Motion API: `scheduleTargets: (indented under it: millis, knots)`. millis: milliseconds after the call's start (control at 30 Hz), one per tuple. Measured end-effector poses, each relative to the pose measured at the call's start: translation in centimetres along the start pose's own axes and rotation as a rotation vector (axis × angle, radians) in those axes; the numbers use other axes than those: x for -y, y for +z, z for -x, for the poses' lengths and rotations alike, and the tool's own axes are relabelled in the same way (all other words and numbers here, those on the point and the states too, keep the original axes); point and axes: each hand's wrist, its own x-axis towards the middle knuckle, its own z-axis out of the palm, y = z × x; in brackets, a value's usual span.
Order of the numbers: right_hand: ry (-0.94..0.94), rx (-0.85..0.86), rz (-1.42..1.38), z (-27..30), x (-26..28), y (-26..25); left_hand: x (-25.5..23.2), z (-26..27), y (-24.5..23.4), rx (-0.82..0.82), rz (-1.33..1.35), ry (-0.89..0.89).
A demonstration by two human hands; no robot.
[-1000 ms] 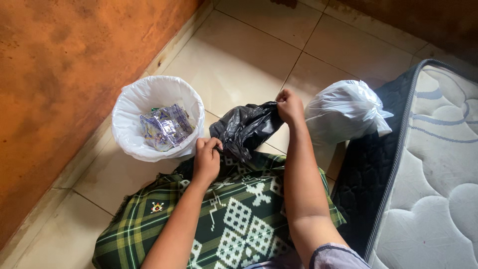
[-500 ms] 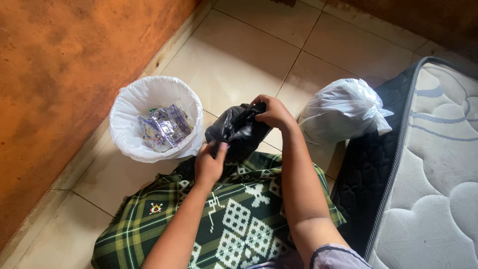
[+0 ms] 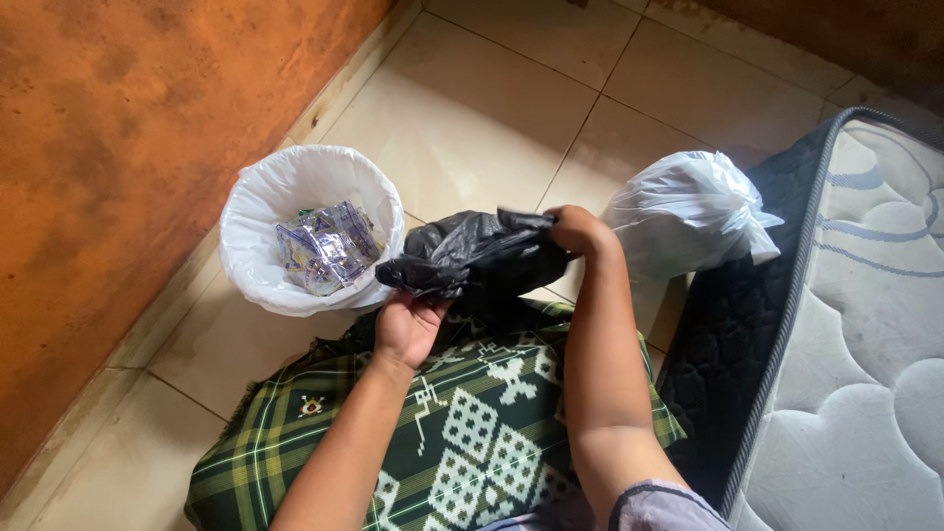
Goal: The person sits on a mat and picks up various small trash items from the floor, placing them into a white bucket lined with a plastic bag. They then transfer items from a black plastic bag into the bucket and finally place the black bag inside the bucket.
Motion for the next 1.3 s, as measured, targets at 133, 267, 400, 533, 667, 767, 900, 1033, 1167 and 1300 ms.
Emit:
scheduleTargets:
  millis: [133,267,400,533,667,767,900,1033,1167,1300]
  knots:
    - [0.074,0.112,-0.715,-1.6,-0.3,0.8,0.1,-0.1,-0.2,0.057,-0.048,-0.002]
    - [-0.143,0.244,-1.529,-4.3,-1.2,1.7,-0.3,0.3,-0.1,0.004,-0.233,-0.11]
    - [-0.007,0.234,-1.782,-5.4,-2.4,1.4,1.1,0.3,0.0,0.056,-1.156,-0.082]
    - [0.049,0.029,-1.395,-4.1,-2.9,0.1,1.5,-0.2,-1.4,0.046,-0.352,-0.189]
    - [-0.132,0.212,-0.716,-1.3,-2.4,-1.2,-0.2,-0.1,-2.8,0.264,0.02,-0.111]
    - [-0.375,0.294,-1.202,0.4,-2.4,-1.7,-1.4,-0.3,-1.6,0.061,0.169,-0.081]
    - [-0.072,-0.121,-1.683,-0.7,-2.5,-2.7,-1.3,1.8,0.9,0.106,0.144,-0.098]
    - [0.02,-0.384,-1.509,-1.2,-2.4,-2.1,-0.4,2.5,1.7,-0.059,-0.323,-0.062]
    - [-0.084,-0.548,-0.781,1.7,0.5,-2.9,2.1,0.5,-0.3,-0.141,-0.706,0.145]
    - [-0.424,-0.949,0.188,7.1,5.1,-2.9,3.5,-1.2,-3.8,-0.333,-0.58,0.089]
